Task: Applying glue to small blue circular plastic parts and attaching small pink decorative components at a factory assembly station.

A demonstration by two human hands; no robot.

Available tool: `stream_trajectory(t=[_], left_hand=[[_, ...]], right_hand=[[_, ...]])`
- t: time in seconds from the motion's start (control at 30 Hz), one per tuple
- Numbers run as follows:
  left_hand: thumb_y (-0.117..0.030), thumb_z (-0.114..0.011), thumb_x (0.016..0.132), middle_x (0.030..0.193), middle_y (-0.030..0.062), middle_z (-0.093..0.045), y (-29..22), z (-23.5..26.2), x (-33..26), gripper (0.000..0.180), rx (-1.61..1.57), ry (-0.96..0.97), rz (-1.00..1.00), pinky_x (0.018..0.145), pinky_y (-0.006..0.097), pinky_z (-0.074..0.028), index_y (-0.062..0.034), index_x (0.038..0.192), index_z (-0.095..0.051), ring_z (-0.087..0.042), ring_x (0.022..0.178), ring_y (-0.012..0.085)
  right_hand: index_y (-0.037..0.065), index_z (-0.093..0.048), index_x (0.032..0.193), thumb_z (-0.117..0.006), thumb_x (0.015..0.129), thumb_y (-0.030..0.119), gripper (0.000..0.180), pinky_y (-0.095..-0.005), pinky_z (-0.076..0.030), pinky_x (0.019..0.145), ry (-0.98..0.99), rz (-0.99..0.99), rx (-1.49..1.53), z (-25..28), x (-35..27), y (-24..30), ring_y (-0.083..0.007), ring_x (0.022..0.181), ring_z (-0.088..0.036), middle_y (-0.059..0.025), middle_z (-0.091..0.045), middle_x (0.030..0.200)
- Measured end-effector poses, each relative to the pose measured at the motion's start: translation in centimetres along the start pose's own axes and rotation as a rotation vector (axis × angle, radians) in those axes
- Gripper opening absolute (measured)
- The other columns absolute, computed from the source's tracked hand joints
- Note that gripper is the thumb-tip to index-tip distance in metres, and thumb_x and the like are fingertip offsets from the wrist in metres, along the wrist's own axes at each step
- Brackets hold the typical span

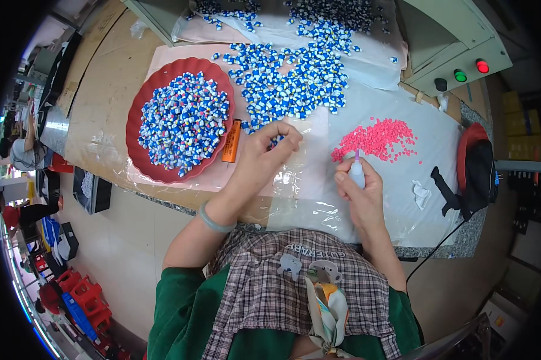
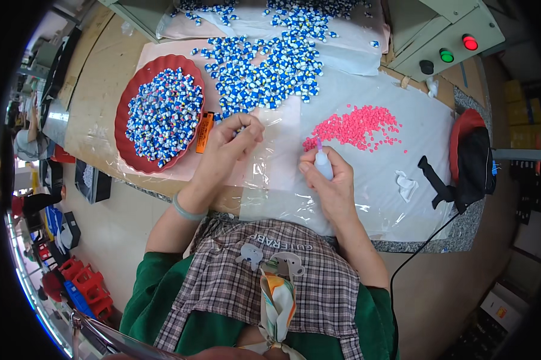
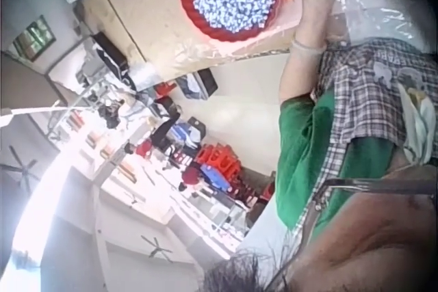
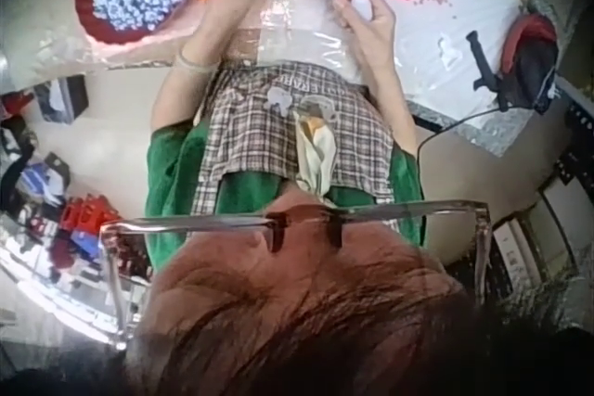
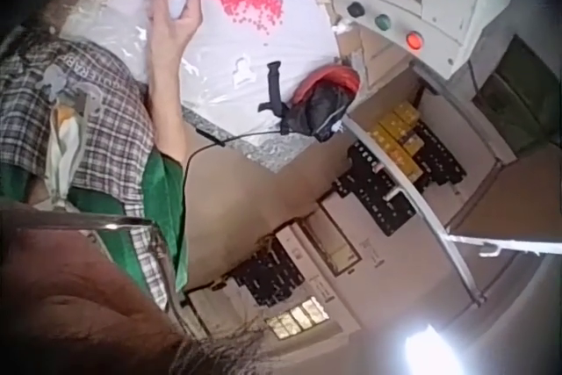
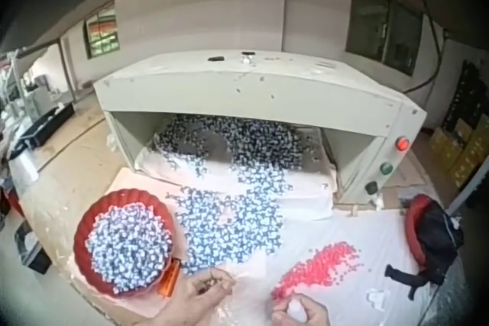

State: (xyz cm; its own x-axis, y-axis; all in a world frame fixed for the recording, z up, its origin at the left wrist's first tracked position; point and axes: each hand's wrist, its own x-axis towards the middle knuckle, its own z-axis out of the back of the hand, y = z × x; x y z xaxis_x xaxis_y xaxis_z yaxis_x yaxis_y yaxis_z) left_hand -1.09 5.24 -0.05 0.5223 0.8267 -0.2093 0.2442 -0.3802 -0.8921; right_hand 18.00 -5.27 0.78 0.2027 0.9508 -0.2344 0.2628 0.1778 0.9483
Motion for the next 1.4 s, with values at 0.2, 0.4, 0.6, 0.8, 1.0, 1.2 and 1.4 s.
stream_trajectory(t=[0.2,0.4,0.6,0.8,1.0,1.2,1.4], left_hand=[[-0.007,-0.063,0.084,0.082,0.0122,-0.061,-2.3,-0.6,3.6,0.02,1.252,-0.253,-0.645,0.059,0.04,-0.048,-0.0046,0.104,-0.064,-0.061,0.069,0.0294],[-0.009,-0.064,0.083,0.084,0.0124,-0.06,-1.5,0.5,5.8,0.017,1.453,-0.206,-0.702,0.059,0.041,-0.049,-0.0061,0.1,-0.064,-0.061,0.07,0.0303],[-0.012,-0.062,0.089,0.08,0.0064,-0.065,-1.3,-0.1,3.4,0.011,0.805,-0.044,-0.372,0.054,0.026,-0.043,-0.0032,0.096,-0.062,-0.055,0.064,0.0115],[-0.015,-0.062,0.093,0.082,0.0039,-0.066,-1.3,-2.2,-1.1,0.014,0.19,0.171,0.132,0.058,0.018,-0.042,-0.0018,0.098,-0.061,-0.056,0.071,0.0048],[-0.014,-0.066,0.09,0.086,0.005,-0.067,-0.3,-2.3,-1.5,0.02,0.768,0.201,-0.227,0.063,0.019,-0.047,-0.0004,0.105,-0.062,-0.059,0.078,0.0051],[-0.015,-0.058,0.095,0.087,0.0083,-0.067,0.2,-2.3,-2.1,0.021,-0.002,0.191,0.198,0.055,0.017,-0.037,-0.0006,0.11,-0.063,-0.05,0.067,0.0047],[-0.016,-0.055,0.097,0.09,0.0091,-0.066,1.0,-2.8,-2.4,0.024,-0.149,0.242,0.259,0.052,0.018,-0.034,0.0005,0.112,-0.062,-0.048,0.066,0.0056]], right_hand=[[0.003,-0.062,0.092,-0.065,0.086,0.004,0.007,-0.0189,-0.04,0.056,0.039,-0.019,-0.113,0.4,-0.2,-0.3,-0.0025,0.064,-0.049,0.0028,-0.059,0.078],[0.003,-0.063,0.092,-0.068,0.085,0.005,0.009,-0.0195,-0.042,0.058,0.057,-0.013,-0.195,0.4,-0.2,-0.6,-0.003,0.066,-0.051,0.0022,-0.061,0.08],[0.003,-0.061,0.097,-0.064,0.085,0.002,0.012,-0.0186,-0.038,0.052,0.03,0.019,-0.158,0.5,-0.2,-0.3,-0.0033,0.062,-0.047,0.0018,-0.057,0.079],[0.003,-0.06,0.107,-0.061,0.086,0.002,0.02,-0.0185,-0.036,0.051,0.007,0.165,-0.149,-0.8,0.6,1.0,-0.0041,0.06,-0.046,-0.0003,-0.056,0.083],[0.001,-0.063,0.101,-0.064,0.087,0.004,0.015,-0.0182,-0.038,0.053,0.089,0.22,-0.336,-1.0,0.9,1.3,-0.0029,0.062,-0.048,0.0008,-0.059,0.079],[0.002,-0.063,0.097,-0.065,0.086,0.003,0.011,-0.0207,-0.043,0.062,0.097,0.062,-0.191,0.4,0.8,0.8,-0.005,0.069,-0.053,-0.0001,-0.062,0.081],[0.002,-0.063,0.094,-0.065,0.083,-0.002,0.012,-0.0244,-0.047,0.069,0.165,0.244,-0.227,0.8,1.1,0.4,-0.0087,0.075,-0.058,-0.0024,-0.064,0.084]])
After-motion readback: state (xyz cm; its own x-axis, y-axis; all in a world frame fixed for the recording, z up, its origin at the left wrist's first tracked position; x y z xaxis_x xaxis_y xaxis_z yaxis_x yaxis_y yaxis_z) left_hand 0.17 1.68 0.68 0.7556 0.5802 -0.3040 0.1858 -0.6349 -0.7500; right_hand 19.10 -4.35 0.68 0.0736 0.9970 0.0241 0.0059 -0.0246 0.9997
